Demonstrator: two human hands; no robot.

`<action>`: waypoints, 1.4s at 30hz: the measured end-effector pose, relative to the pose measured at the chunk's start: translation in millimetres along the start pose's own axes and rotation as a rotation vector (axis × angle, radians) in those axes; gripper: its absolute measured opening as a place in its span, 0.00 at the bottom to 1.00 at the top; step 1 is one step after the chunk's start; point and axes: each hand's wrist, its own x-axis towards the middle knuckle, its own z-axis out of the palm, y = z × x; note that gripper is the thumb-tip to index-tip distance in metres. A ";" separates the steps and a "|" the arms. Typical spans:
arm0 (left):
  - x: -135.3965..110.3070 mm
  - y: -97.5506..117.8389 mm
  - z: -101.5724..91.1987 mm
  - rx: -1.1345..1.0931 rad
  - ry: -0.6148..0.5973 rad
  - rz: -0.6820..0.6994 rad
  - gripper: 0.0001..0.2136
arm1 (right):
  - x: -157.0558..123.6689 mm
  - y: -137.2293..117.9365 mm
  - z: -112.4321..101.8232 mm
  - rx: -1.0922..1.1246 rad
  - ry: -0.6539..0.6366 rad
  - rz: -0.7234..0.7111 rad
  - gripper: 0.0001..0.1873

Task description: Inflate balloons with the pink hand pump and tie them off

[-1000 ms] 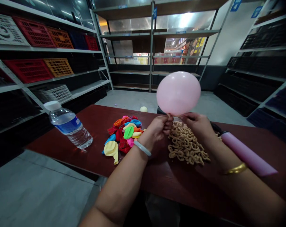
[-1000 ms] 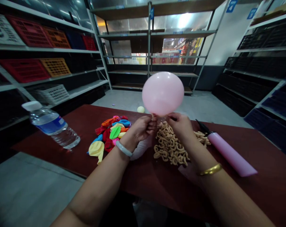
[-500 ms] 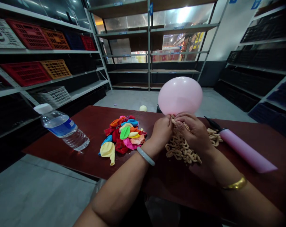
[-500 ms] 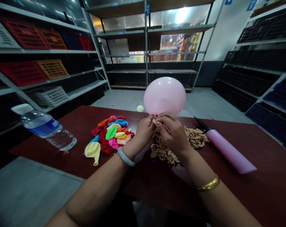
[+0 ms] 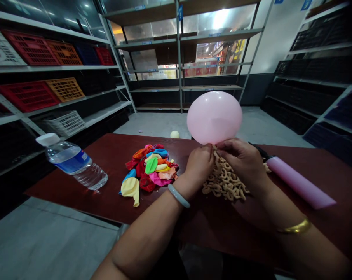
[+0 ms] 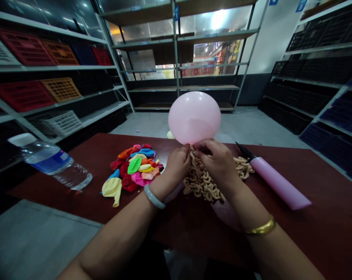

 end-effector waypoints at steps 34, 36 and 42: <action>2.6 -5.7 1.2 -0.404 -0.027 0.102 0.12 | -2.9 -7.0 -1.6 -0.138 0.097 -0.238 0.01; 2.1 -5.2 1.6 -0.495 -0.033 0.069 0.13 | -3.1 -7.5 -1.4 -0.116 0.093 -0.258 0.02; -0.1 -0.3 0.3 -0.559 -0.018 0.011 0.14 | -3.9 -7.7 -3.4 0.001 0.146 -0.120 0.02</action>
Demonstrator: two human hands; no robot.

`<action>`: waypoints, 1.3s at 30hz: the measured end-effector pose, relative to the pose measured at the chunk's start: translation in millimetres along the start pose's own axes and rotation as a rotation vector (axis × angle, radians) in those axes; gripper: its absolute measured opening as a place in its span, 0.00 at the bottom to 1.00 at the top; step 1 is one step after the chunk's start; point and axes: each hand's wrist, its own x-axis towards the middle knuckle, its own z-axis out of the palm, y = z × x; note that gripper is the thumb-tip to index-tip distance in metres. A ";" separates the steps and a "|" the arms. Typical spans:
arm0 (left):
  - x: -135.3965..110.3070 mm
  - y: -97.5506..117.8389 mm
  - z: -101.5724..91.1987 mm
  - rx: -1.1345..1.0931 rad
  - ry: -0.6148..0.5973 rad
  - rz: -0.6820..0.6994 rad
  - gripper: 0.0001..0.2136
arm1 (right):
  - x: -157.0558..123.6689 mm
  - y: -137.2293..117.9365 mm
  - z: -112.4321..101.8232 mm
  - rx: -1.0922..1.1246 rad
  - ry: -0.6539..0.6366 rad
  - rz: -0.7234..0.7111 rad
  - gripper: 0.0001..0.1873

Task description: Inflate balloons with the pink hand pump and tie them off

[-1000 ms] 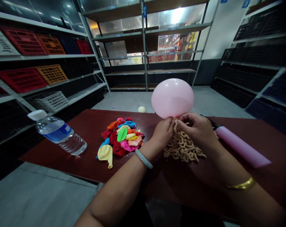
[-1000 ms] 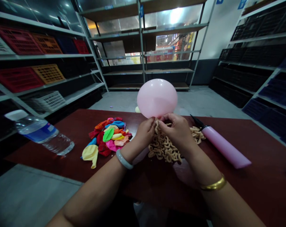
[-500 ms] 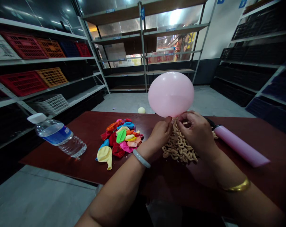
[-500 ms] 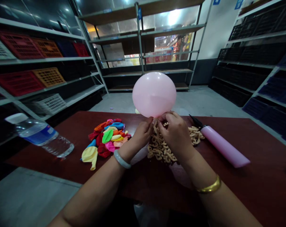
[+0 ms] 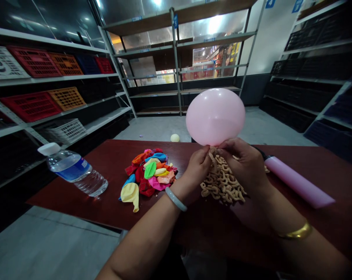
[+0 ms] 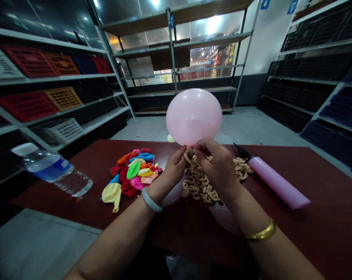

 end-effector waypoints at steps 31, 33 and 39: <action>-5.2 8.7 4.5 -0.172 -0.028 -0.020 0.12 | -3.6 -6.0 2.7 -0.062 0.030 0.008 0.05; -5.4 7.1 4.5 -0.109 -0.029 -0.011 0.12 | -2.6 -3.6 1.5 0.000 0.004 0.044 0.05; -5.1 0.6 5.4 -0.054 0.008 0.026 0.13 | 2.4 1.2 -1.2 0.106 -0.085 0.095 0.03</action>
